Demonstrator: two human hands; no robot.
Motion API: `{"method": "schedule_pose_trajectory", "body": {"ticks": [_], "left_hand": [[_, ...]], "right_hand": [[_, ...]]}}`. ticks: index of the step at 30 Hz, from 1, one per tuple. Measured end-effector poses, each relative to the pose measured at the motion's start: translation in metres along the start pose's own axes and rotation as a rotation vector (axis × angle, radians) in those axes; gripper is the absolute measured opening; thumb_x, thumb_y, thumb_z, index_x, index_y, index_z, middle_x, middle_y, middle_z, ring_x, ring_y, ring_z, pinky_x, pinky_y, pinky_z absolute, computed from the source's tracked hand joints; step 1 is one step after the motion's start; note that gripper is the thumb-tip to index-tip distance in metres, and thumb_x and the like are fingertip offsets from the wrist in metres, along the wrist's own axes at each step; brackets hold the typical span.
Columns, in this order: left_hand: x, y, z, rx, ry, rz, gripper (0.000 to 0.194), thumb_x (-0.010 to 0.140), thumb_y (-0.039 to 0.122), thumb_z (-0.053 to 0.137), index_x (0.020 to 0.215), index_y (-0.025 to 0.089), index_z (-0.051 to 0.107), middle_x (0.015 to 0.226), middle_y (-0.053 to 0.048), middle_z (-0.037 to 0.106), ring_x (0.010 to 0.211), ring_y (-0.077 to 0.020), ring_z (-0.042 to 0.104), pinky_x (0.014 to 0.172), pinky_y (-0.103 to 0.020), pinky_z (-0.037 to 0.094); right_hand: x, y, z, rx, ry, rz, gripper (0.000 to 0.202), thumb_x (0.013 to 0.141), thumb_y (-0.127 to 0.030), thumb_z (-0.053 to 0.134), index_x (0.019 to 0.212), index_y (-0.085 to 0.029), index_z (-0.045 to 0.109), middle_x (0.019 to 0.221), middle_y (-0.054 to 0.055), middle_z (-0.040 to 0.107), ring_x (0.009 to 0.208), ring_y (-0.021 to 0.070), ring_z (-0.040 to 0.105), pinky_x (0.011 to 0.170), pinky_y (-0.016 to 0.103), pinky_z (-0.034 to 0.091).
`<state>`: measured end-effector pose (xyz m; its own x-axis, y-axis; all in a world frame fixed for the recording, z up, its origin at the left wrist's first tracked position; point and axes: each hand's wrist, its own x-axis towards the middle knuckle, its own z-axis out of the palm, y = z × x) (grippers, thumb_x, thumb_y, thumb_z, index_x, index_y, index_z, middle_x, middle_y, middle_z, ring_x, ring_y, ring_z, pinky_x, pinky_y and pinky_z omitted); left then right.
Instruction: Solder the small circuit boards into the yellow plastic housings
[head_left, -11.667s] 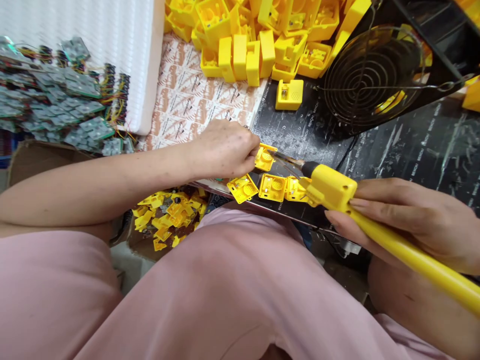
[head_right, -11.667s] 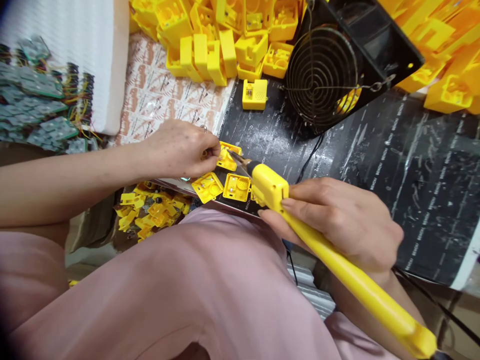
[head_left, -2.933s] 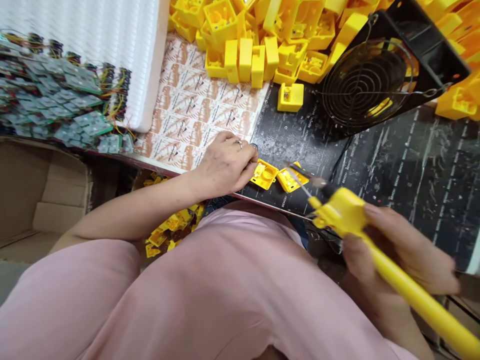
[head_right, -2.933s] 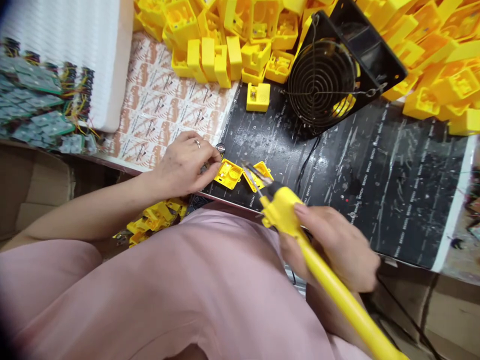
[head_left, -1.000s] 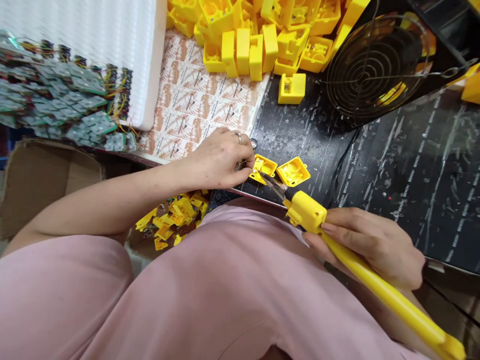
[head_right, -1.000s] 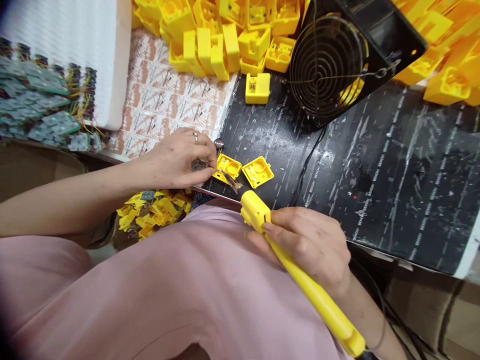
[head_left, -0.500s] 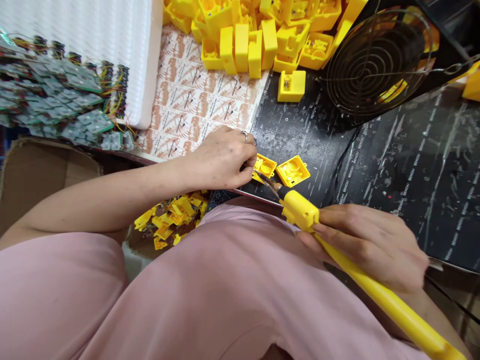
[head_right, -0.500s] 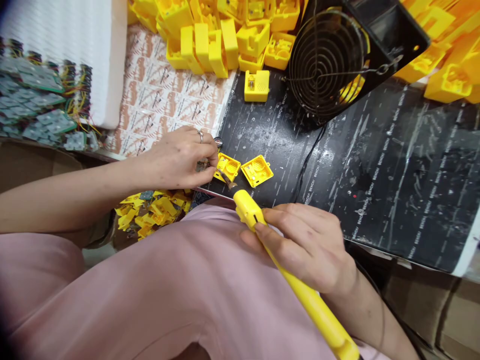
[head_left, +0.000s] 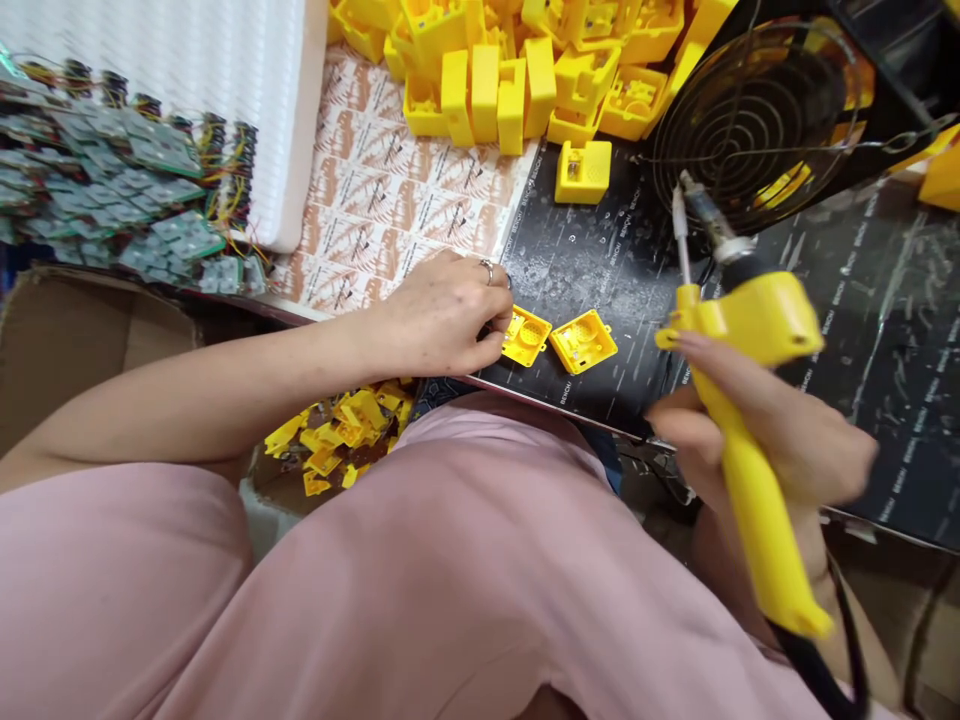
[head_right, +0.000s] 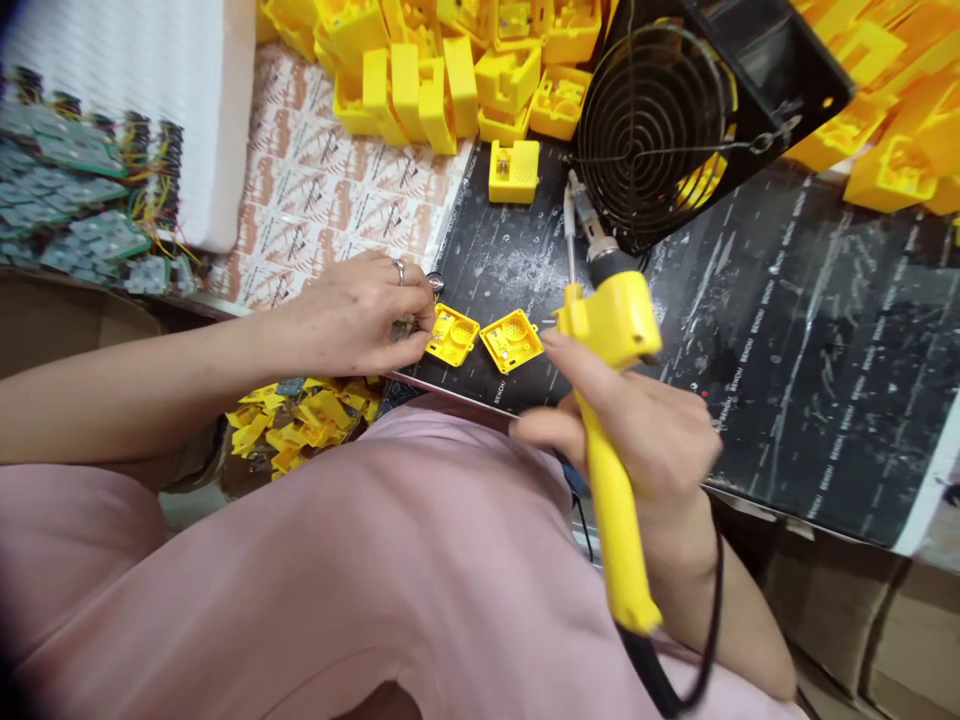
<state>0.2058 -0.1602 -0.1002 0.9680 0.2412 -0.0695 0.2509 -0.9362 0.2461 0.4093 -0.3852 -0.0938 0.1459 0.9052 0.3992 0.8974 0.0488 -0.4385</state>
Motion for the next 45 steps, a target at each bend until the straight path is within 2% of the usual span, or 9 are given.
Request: {"method": "schedule_pose_trajectory", "body": {"ticks": [3, 8, 14, 18, 22, 28, 35, 39, 45], "left_hand": [[-0.004, -0.002, -0.002, -0.022, -0.014, -0.030, 0.020, 0.087, 0.026, 0.052, 0.082, 0.019, 0.070, 0.084, -0.006, 0.074, 0.085, -0.0250, 0.072, 0.078, -0.038, 0.049], [-0.016, -0.015, -0.007, -0.227, 0.104, -0.037, 0.051, 0.090, 0.039, 0.065, 0.139, 0.023, 0.061, 0.137, -0.011, 0.070, 0.126, -0.0288, 0.067, 0.106, -0.043, 0.052], [-0.016, -0.005, 0.011, -0.291, 0.020, 0.164, 0.051, 0.101, 0.036, 0.064, 0.148, 0.016, 0.058, 0.151, -0.019, 0.064, 0.145, -0.0281, 0.058, 0.121, -0.042, 0.046], [-0.050, -0.020, -0.026, -0.476, -0.059, 0.122, 0.040, 0.096, 0.021, 0.073, 0.135, 0.019, 0.070, 0.140, -0.012, 0.073, 0.127, -0.0160, 0.071, 0.109, -0.021, 0.051], [-0.105, -0.051, -0.074, -0.402, -0.255, -0.092, 0.037, 0.085, 0.029, 0.083, 0.121, 0.031, 0.077, 0.121, -0.001, 0.082, 0.108, -0.0178, 0.077, 0.096, -0.026, 0.056], [-0.127, -0.096, -0.049, 0.408, 0.273, -0.808, 0.038, 0.092, 0.057, 0.066, 0.096, 0.021, 0.078, 0.101, -0.009, 0.077, 0.107, -0.0302, 0.067, 0.094, -0.047, 0.049], [-0.148, -0.119, -0.029, 0.133, 0.407, -0.759, 0.058, 0.106, 0.067, 0.037, 0.101, 0.025, 0.078, 0.100, 0.006, 0.077, 0.096, -0.0124, 0.059, 0.090, -0.040, 0.052], [-0.134, -0.134, -0.053, -0.228, 0.804, -0.783, 0.078, 0.091, 0.093, 0.039, 0.104, 0.025, 0.074, 0.091, 0.006, 0.076, 0.080, -0.0069, 0.061, 0.066, -0.034, 0.053], [-0.060, -0.115, -0.071, -0.578, 0.969, -0.434, 0.032, 0.099, 0.055, 0.063, 0.104, 0.023, 0.068, 0.098, 0.005, 0.079, 0.085, -0.0133, 0.075, 0.073, -0.031, 0.062]], "right_hand": [[0.019, 0.011, 0.018, -0.086, 0.029, -0.176, 0.020, 0.100, -0.022, 0.072, 0.119, -0.027, 0.070, 0.083, -0.004, 0.077, 0.063, 0.0105, 0.070, 0.067, 0.021, 0.053], [0.035, 0.029, 0.033, 0.064, -0.153, -0.301, 0.045, 0.096, -0.041, 0.078, 0.131, -0.023, 0.055, 0.138, 0.016, 0.071, 0.125, 0.0300, 0.071, 0.107, 0.048, 0.057], [0.031, 0.041, 0.044, 0.051, -0.174, -0.319, 0.038, 0.100, -0.030, 0.070, 0.135, -0.028, 0.056, 0.118, 0.008, 0.077, 0.098, 0.0261, 0.077, 0.091, 0.042, 0.062], [0.025, 0.040, 0.057, -0.064, 0.040, -0.303, 0.058, 0.091, -0.044, 0.081, 0.141, -0.027, 0.057, 0.118, 0.012, 0.078, 0.089, 0.0326, 0.078, 0.071, 0.043, 0.064], [0.024, 0.026, 0.072, -0.060, 0.124, -0.283, 0.067, 0.089, -0.043, 0.082, 0.148, -0.031, 0.053, 0.120, 0.012, 0.078, 0.090, 0.0345, 0.080, 0.070, 0.044, 0.068], [0.026, 0.018, 0.078, -0.074, 0.122, -0.303, 0.069, 0.085, -0.029, 0.085, 0.147, -0.032, 0.054, 0.118, 0.010, 0.080, 0.087, 0.0334, 0.080, 0.067, 0.041, 0.068], [0.025, 0.023, 0.076, -0.011, 0.094, -0.323, 0.079, 0.082, -0.039, 0.090, 0.151, -0.026, 0.054, 0.122, 0.014, 0.078, 0.092, 0.0341, 0.080, 0.073, 0.042, 0.070], [0.023, 0.024, 0.072, 0.018, 0.057, -0.313, 0.080, 0.083, -0.034, 0.090, 0.153, -0.031, 0.051, 0.121, 0.011, 0.079, 0.085, 0.0313, 0.081, 0.066, 0.040, 0.068], [0.024, 0.010, 0.066, -0.034, 0.115, -0.274, 0.072, 0.082, -0.027, 0.091, 0.144, -0.023, 0.055, 0.118, 0.013, 0.079, 0.080, 0.0254, 0.079, 0.068, 0.032, 0.064]]}}
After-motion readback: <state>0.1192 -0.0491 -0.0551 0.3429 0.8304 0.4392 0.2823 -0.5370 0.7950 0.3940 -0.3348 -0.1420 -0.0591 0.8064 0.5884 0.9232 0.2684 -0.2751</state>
